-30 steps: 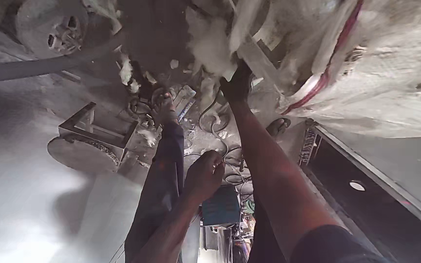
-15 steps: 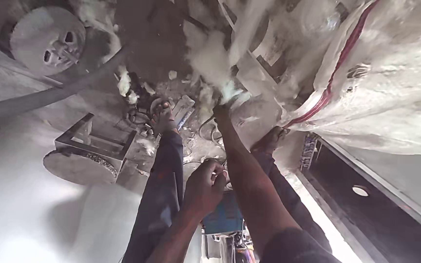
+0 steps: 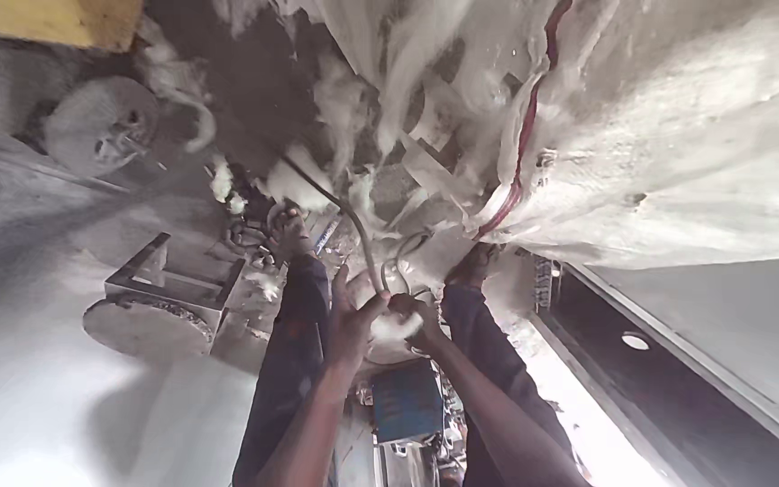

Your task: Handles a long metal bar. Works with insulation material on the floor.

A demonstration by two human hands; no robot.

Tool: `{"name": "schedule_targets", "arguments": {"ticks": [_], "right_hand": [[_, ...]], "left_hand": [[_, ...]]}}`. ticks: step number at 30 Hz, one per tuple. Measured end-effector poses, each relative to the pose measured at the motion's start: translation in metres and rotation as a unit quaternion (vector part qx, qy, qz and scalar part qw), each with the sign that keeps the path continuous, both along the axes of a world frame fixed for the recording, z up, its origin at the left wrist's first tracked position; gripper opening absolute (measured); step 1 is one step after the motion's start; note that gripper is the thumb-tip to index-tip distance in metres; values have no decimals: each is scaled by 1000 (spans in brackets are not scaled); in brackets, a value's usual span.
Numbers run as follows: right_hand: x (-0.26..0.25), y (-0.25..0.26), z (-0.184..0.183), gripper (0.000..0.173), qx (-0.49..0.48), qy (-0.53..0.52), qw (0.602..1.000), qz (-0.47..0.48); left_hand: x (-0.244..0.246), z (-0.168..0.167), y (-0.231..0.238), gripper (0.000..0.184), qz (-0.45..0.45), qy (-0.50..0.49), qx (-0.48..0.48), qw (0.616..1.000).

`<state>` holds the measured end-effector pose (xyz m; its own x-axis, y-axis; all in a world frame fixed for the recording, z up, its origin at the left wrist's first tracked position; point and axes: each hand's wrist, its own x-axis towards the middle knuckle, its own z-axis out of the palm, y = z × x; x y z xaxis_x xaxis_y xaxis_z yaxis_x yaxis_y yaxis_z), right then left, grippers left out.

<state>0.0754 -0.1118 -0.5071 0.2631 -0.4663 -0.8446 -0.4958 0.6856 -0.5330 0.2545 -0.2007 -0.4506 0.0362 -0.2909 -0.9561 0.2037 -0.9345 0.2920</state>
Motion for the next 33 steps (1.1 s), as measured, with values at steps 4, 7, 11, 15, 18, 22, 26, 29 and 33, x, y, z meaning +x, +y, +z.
{"name": "schedule_targets", "arguments": {"ticks": [4, 7, 11, 15, 18, 22, 26, 29, 33], "right_hand": [[-10, 1, 5, 36, -89, -35, 995, 17], [4, -5, 13, 93, -81, -53, 995, -36], [32, -15, 25, 53, -116, -47, 980, -153], [-1, -49, 15, 24, -84, 73, 981, -158], [-58, -78, -31, 45, -40, 340, 930, -132], [-49, -138, -44, 77, 80, 393, 903, 153], [46, -188, -88, 42, -99, 198, 951, 215], [138, -217, -148, 54, -215, 105, 914, 329], [213, -216, -218, 45, -297, 20, 805, 513]], "left_hand": [[0, -3, 1, 67, 24, 71, -29, 997], [-4, -9, 2, 31, -48, 22, -46, 998], [-4, -11, 3, 21, -86, -41, -4, 995], [-3, -7, -6, 29, -76, -202, 20, 976], [7, -10, -7, 25, -46, -298, 4, 953], [11, -12, -13, 30, 51, -295, 37, 953], [25, -8, -14, 37, 157, -288, 119, 937], [40, -5, -16, 40, 193, -274, 129, 933], [58, -6, -24, 38, 223, -276, 108, 929]]}}
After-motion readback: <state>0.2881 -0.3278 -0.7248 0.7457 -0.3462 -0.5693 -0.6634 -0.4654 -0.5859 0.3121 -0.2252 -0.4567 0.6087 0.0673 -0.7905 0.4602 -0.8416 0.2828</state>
